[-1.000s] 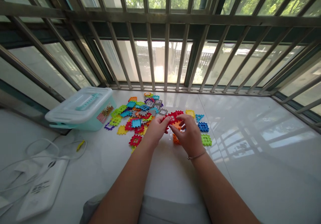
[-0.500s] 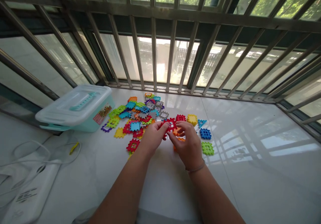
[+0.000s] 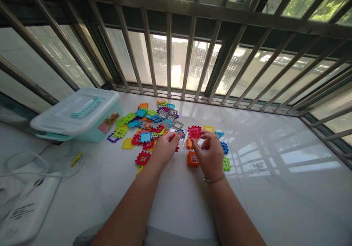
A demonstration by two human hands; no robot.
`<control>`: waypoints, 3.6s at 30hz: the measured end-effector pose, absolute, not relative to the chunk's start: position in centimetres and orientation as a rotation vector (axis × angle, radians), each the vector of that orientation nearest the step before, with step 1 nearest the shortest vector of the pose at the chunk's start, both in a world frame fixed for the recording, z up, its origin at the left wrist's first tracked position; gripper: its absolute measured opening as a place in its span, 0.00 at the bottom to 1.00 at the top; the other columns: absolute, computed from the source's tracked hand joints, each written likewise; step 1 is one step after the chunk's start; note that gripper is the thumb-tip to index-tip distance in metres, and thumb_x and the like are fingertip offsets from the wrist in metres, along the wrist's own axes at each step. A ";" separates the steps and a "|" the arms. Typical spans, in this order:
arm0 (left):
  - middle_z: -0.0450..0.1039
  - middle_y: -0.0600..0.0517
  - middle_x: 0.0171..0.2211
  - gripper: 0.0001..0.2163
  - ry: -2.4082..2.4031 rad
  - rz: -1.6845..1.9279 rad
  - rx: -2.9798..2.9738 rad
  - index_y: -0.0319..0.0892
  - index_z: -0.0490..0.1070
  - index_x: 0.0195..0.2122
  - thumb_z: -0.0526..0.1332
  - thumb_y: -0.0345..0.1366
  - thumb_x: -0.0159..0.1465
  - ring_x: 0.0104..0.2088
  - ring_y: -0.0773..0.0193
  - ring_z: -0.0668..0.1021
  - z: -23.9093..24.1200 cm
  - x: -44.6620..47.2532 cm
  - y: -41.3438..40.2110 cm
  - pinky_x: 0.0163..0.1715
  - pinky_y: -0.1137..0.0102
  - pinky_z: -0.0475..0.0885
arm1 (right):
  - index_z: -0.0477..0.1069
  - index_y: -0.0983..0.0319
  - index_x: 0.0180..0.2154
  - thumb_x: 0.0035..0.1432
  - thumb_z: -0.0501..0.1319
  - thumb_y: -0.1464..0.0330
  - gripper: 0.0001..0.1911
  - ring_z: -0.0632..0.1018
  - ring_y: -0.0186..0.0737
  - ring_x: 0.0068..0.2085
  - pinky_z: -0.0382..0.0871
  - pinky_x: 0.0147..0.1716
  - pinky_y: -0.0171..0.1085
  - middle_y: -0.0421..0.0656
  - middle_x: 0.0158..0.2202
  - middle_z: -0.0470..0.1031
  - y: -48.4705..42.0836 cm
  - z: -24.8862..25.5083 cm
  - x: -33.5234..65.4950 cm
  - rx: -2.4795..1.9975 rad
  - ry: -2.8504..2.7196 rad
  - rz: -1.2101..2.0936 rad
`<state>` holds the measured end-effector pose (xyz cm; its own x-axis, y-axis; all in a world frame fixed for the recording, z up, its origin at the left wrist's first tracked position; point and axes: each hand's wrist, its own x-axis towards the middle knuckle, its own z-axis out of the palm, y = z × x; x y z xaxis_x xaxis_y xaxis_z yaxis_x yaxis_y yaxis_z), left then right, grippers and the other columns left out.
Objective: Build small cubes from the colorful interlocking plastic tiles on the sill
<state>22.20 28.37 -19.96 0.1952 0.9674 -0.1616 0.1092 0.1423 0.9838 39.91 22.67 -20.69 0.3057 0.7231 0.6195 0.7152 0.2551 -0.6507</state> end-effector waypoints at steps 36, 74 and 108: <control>0.65 0.57 0.23 0.20 1.273 0.911 1.318 0.43 0.81 0.37 0.63 0.56 0.68 0.26 0.65 0.73 -19.9 22.3 28.6 0.29 0.71 0.69 | 0.69 0.56 0.33 0.70 0.65 0.54 0.16 0.78 0.48 0.42 0.69 0.43 0.43 0.45 0.40 0.78 27.6 -23.5 43.8 -1.783 -1.584 -0.038; 0.83 0.50 0.37 0.22 1.124 0.924 0.961 0.40 0.80 0.46 0.78 0.46 0.55 0.32 0.67 0.81 -20.2 21.8 29.0 0.40 0.69 0.78 | 0.75 0.57 0.47 0.76 0.62 0.52 0.15 0.78 0.41 0.32 0.70 0.34 0.40 0.46 0.43 0.83 21.4 -19.3 40.2 -1.572 -1.723 0.099; 0.83 0.50 0.33 0.13 1.177 0.767 1.319 0.42 0.77 0.40 0.74 0.44 0.60 0.31 0.63 0.81 -19.9 21.1 28.7 0.34 0.70 0.72 | 0.77 0.57 0.44 0.75 0.61 0.63 0.08 0.76 0.38 0.29 0.69 0.34 0.39 0.43 0.39 0.82 20.7 -19.1 40.8 -1.579 -1.716 0.047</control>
